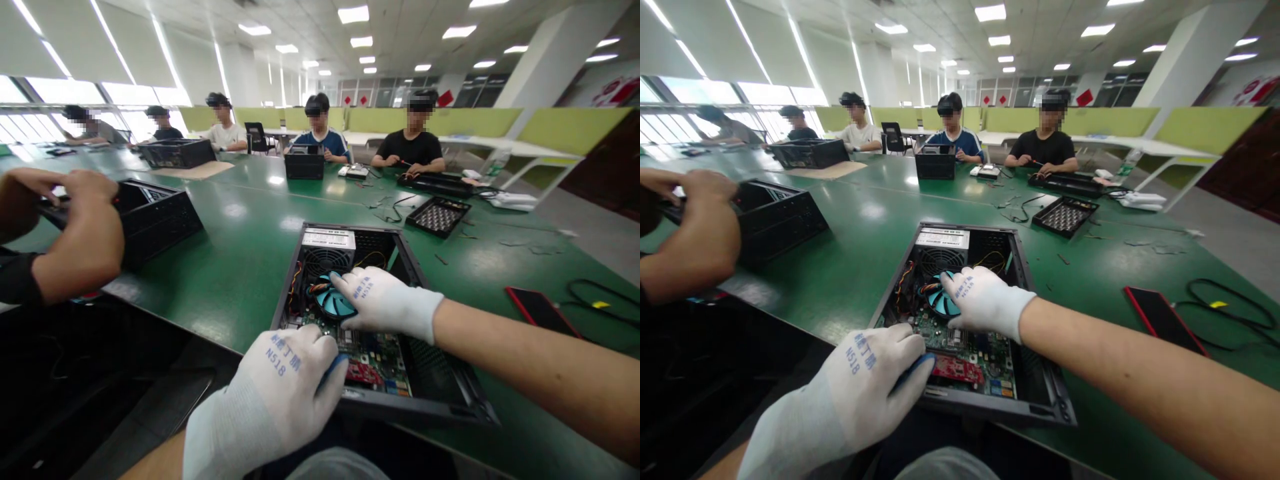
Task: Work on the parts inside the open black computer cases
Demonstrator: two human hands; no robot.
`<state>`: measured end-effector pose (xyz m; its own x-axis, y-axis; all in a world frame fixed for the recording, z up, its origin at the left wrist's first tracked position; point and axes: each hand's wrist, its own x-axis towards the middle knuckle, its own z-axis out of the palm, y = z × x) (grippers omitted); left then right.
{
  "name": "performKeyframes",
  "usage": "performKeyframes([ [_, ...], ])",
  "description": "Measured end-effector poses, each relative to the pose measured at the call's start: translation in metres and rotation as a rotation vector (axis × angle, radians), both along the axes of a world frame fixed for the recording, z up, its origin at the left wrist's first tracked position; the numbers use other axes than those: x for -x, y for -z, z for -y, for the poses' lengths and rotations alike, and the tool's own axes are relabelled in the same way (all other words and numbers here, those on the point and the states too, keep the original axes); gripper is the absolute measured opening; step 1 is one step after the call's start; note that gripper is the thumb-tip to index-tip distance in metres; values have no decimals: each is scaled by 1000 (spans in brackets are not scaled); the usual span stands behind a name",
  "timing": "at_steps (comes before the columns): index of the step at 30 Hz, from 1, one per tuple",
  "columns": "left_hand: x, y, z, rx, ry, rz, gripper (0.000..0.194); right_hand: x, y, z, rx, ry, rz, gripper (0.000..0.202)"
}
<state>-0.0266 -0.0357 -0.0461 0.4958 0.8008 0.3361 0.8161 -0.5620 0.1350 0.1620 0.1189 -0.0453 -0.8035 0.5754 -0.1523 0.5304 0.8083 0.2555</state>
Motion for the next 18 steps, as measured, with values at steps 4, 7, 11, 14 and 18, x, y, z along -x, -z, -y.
performKeyframes([
  [4, -2, 0, 0, -15, -11, 8, 18, 20, 1, 3, -15, -13, 68, 52],
  [7, -3, 0, 1, -10, -38, 16, 20, 21, -2, 7, 23, -61, 151, 32],
  [11, -5, -3, -1, 41, -60, 26, 21, 7, -1, 7, 5, -110, 168, 22],
  [14, -6, -5, -2, 83, -71, 55, 21, -4, 2, 5, -16, -96, 117, 20],
  [18, -6, -5, -2, 100, -78, 79, 22, -8, 2, 4, -6, -92, 98, 20],
])
